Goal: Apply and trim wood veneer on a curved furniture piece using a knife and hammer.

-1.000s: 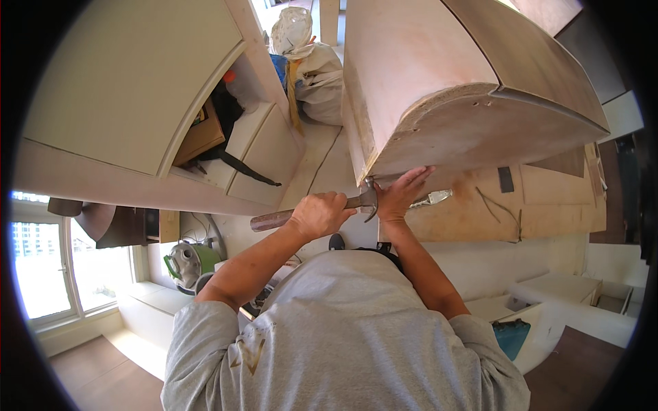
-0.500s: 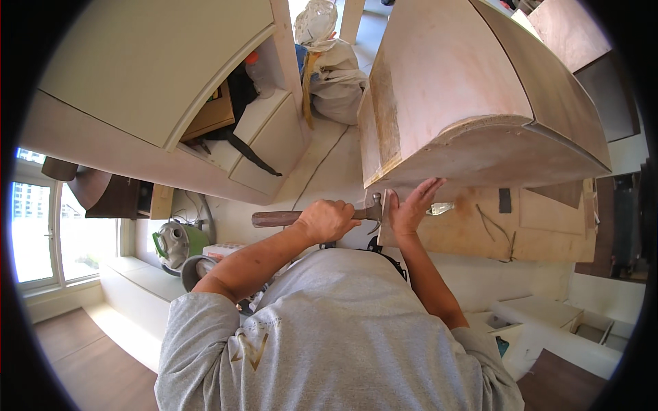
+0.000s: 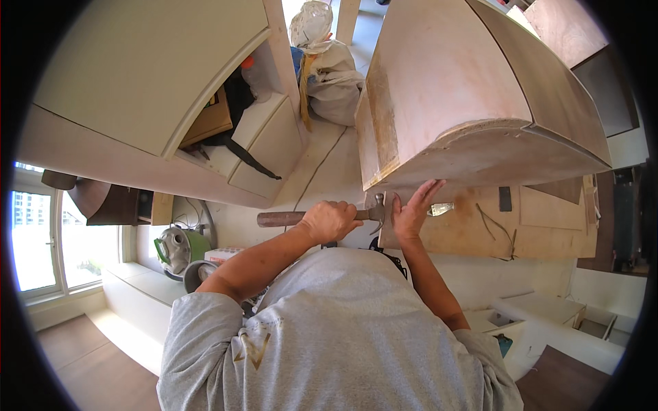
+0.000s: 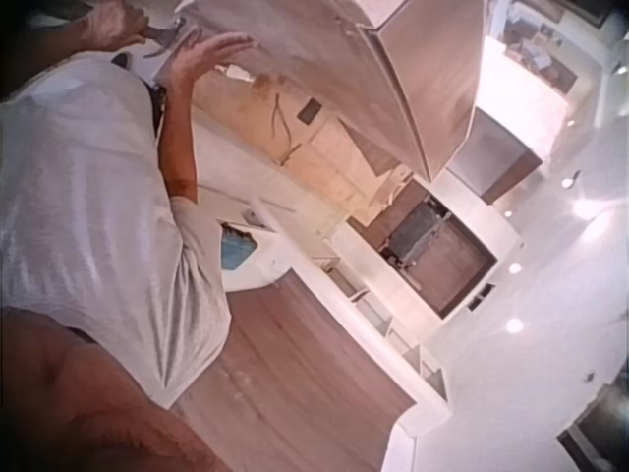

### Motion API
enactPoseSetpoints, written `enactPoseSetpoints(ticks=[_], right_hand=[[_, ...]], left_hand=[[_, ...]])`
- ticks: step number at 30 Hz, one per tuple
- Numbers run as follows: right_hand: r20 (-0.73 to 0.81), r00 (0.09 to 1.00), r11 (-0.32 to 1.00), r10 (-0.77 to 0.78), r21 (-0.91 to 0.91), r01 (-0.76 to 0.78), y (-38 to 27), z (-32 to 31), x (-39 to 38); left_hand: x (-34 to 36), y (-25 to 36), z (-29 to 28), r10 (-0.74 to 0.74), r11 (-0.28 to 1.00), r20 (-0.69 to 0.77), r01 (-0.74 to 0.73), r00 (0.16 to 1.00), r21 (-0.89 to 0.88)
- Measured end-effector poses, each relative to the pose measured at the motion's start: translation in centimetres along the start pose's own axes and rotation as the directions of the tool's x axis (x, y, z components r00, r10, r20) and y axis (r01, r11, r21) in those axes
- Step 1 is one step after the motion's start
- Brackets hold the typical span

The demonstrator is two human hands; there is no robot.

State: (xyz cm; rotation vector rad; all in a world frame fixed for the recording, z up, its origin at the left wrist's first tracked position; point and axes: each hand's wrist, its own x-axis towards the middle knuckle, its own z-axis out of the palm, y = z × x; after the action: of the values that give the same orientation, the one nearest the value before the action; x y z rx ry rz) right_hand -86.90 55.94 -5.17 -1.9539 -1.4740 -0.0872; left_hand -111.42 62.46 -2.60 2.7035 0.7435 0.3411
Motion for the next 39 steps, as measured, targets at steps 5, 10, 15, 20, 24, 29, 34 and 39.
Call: enactPoseSetpoints(ticks=[5, 10, 15, 20, 24, 29, 34, 39], right_hand=[[-0.031, 0.999, 0.999, -0.030, 0.019, 0.031, 0.2, 0.2, 0.1], [-0.046, 0.997, 0.998, -0.063, 0.018, 0.063, 0.1, 0.2, 0.1], [-0.047, 0.998, 0.999, -0.041, 0.015, 0.042, 0.2, 0.6, 0.2], [-0.033, 0.999, 0.999, -0.040, 0.021, 0.041, 0.2, 0.4, 0.0], [0.014, 1.000, 0.988, 0.022, -0.152, -0.020, -1.1, -0.5, 0.0], [-0.056, 0.989, 0.958, -0.137, -0.261, 0.118, -3.9, -0.9, 1.4], [-0.109, 0.976, 0.948, -0.190, -0.279, 0.154, -3.7, 0.6, 2.1], [-0.117, 0.982, 0.956, -0.150, -0.270, 0.114, -4.7, 1.6, 2.2]], left_hand=[[0.5, 0.5, 0.0, -0.095, 0.995, -0.084, 0.091, 0.992, -0.044], [0.6, 0.1, -1.4, -0.029, 0.999, -0.092, 0.025, 0.995, -0.047], [0.3, 0.9, -1.2, -0.075, 0.996, -0.146, 0.068, 0.986, -0.056], [0.7, 0.2, -0.7, -0.036, 0.999, -0.150, 0.033, 0.988, -0.019], [-0.3, 0.9, -0.4, -0.133, 0.990, -0.106, 0.126, 0.985, -0.069], [-3.6, 0.1, 1.3, -0.390, 0.861, 0.102, 0.401, 0.915, -0.313], [-5.7, -0.6, 1.6, -0.524, 0.759, 0.158, 0.543, 0.837, -0.360], [-8.2, -0.9, 3.1, -0.591, 0.730, 0.090, 0.579, 0.801, -0.363]])
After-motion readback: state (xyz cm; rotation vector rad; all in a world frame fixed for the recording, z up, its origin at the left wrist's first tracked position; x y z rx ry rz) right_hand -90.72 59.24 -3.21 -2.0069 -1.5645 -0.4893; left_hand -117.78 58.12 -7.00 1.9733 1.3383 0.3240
